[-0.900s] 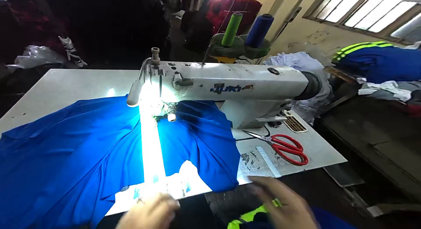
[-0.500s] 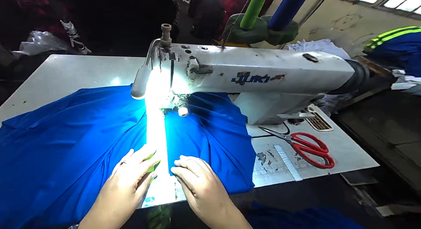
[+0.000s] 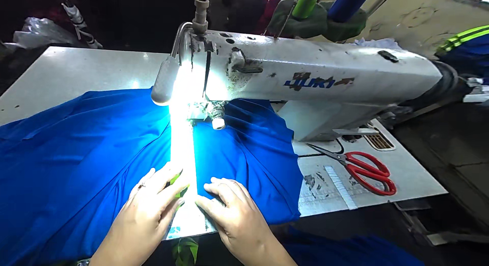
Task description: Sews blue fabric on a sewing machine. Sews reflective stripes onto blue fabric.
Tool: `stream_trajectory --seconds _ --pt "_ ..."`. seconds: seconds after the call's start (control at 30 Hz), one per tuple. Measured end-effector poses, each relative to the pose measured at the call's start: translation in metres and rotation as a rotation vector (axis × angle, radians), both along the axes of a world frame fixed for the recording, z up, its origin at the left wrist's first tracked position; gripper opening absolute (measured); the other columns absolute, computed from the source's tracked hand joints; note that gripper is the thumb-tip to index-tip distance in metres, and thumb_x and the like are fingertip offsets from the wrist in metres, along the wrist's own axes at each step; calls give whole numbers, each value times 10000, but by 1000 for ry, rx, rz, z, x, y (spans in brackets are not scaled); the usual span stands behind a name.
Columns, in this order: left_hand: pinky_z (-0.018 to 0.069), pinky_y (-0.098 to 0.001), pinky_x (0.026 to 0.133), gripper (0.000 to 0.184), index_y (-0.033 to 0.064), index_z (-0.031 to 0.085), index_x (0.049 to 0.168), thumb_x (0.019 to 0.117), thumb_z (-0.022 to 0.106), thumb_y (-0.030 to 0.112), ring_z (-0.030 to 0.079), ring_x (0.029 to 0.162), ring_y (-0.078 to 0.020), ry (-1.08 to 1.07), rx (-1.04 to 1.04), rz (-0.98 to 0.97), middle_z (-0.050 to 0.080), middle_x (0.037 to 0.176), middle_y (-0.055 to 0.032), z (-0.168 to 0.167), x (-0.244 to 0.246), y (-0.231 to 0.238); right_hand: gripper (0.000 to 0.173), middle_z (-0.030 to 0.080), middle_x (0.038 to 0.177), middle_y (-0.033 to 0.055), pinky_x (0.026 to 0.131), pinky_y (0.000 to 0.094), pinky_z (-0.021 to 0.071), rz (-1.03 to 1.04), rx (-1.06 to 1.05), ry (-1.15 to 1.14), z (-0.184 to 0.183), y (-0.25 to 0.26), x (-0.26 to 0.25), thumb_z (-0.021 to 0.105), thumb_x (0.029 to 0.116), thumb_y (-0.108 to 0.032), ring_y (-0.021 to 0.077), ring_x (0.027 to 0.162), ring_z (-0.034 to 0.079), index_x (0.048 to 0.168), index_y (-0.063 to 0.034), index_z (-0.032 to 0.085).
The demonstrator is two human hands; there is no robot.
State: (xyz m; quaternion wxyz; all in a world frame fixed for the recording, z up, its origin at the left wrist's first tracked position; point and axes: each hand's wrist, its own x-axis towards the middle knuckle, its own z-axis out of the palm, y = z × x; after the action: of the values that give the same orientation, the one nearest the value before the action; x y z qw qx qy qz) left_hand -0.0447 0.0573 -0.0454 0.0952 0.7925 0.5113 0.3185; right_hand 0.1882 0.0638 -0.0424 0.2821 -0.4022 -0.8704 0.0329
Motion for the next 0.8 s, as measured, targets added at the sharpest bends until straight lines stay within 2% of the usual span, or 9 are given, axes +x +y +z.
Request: stream_trajectory --seconds 0.03,0.1,0.17,0.2,0.3,0.47,0.67,0.8 --pt "409 -517 1157 274 265 744 1208 1040 527 267 570 1352 -212 -5 38 -45 680 1352 21 8 3 -2 321 741 1173 30 1069 420 507 3 9 0 0 0 0 597 942 -131 241 1204 661 1153 -297 772" --pt "485 -485 1079 247 143 777 1118 1033 550 98 688 1192 -235 11 91 -138 754 1200 -44 21 7 -8 318 746 1152 34 1059 425 509 -1 31 -2 0 -1 -3 602 934 -124 247 1190 667 1150 -277 778" --pt "486 -399 1099 274 157 738 1192 1047 510 111 665 1219 -163 107 114 -221 732 1253 -8 9 -8 -8 285 756 1127 27 1020 428 530 -21 50 -22 0 -3 -11 620 926 -135 243 1164 681 1113 -267 791" --pt "472 -397 1116 281 161 726 1221 1047 510 120 649 1245 -155 126 108 -251 719 1283 -4 6 -15 -7 271 760 1122 21 996 422 538 -31 50 -39 1 -6 -15 622 930 -144 236 1149 687 1102 -264 793" --pt "438 -430 1140 302 142 704 1280 1045 517 114 618 1296 -179 180 42 -319 689 1345 -27 11 -26 -6 274 760 1113 22 980 400 544 -48 58 -54 2 -8 -22 622 946 -131 220 1120 695 1120 -259 792" --pt "445 -464 1127 297 88 695 1282 1045 518 104 630 1285 -221 170 34 -338 697 1325 -78 15 -19 -9 314 751 1132 32 1025 398 520 -11 3 -62 7 -6 -13 640 930 -89 227 1152 678 1161 -247 781" --pt "409 -498 1148 329 80 665 1332 1048 504 123 600 1324 -237 193 -40 -359 665 1380 -77 20 -20 -5 300 750 1128 42 1006 407 515 -12 -42 -93 14 1 -14 637 940 -88 230 1139 675 1154 -237 786" --pt "410 -541 1136 387 119 629 1381 1049 446 197 570 1355 -227 259 -19 -354 624 1436 -36 12 -24 25 312 734 1183 12 997 414 534 -40 -30 -140 15 30 -17 604 949 -150 216 1163 667 1178 -268 780"
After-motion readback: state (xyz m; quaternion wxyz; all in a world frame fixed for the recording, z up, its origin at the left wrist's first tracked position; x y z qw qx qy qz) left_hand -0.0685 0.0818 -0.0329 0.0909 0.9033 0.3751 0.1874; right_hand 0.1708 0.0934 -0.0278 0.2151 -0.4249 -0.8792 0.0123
